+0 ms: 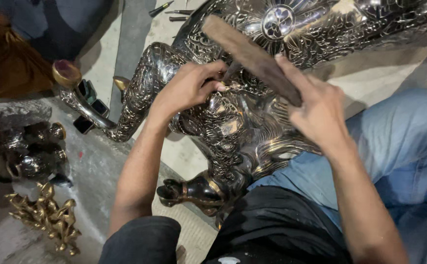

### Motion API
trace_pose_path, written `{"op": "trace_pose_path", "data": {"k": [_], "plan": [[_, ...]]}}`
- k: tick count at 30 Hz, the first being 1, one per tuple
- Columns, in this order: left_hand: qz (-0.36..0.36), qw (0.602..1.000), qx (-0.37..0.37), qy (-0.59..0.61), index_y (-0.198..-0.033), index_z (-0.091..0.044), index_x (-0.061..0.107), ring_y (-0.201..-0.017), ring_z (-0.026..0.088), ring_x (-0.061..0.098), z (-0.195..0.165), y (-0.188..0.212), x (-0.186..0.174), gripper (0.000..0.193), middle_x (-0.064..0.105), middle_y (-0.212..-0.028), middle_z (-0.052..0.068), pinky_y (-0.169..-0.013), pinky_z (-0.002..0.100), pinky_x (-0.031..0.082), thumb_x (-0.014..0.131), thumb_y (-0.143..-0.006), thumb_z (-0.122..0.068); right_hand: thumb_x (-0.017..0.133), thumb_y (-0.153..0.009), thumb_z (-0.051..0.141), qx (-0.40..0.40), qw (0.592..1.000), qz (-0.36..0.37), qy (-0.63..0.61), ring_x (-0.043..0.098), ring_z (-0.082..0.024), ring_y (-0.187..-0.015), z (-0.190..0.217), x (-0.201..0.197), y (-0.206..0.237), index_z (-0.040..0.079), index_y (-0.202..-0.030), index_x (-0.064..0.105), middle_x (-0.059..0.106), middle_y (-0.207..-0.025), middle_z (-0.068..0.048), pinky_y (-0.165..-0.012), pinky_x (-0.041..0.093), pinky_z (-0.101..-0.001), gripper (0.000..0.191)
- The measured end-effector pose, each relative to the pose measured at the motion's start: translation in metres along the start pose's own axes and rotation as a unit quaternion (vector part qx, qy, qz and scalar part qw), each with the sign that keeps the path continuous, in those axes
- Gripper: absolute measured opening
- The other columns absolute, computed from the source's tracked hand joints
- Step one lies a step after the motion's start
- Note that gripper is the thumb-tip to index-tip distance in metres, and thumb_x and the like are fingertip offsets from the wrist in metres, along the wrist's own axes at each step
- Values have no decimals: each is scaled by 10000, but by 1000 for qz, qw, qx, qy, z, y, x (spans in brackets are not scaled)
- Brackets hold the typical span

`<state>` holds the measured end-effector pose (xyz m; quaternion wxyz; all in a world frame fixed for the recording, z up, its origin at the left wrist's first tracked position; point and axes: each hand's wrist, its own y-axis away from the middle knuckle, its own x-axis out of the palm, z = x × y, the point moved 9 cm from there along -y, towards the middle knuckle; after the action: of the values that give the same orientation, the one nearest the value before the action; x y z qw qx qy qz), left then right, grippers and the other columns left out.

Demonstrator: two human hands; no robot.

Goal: The person uses a chisel and hammer to carve intricate patterns into a large, ornate metal sculpture. They hold the chisel with one hand and strike it with a hammer in the other, working on the surface details of the sculpture.

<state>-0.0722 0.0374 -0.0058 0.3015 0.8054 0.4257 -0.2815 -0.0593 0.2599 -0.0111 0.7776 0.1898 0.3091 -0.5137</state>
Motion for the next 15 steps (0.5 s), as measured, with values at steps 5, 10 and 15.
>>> {"op": "trace_pose_path", "data": {"k": [5, 10, 15], "plan": [[-16, 999, 22, -18, -1133, -30, 634, -665, 264, 699, -1, -9, -3, 241, 763, -868, 150, -573, 425, 469, 715, -906, -35, 753, -771, 18, 33, 997, -26, -68, 668, -312, -713, -18, -6, 1, 219, -1558, 560, 691, -899, -189, -703, 521, -425, 835], [29, 999, -15, -10, -1121, -47, 637, -631, 293, 706, 5, -13, 2, 227, 780, -886, 135, -577, 461, 463, 727, -914, -75, 729, -792, -8, 20, 995, -63, -70, 700, -320, -820, -13, -11, 1, 223, -1561, 554, 700, -1019, -199, -765, 551, -414, 822], [16, 1000, 3, -22, -1132, -33, 618, -690, 327, 711, 3, -10, -1, 244, 769, -881, 145, -605, 462, 481, 731, -918, -64, 763, -892, 10, 12, 979, -164, -122, 731, -340, -1027, -10, -21, 1, 179, -1590, 421, 696, -1201, -219, -903, 588, -397, 795]]}}
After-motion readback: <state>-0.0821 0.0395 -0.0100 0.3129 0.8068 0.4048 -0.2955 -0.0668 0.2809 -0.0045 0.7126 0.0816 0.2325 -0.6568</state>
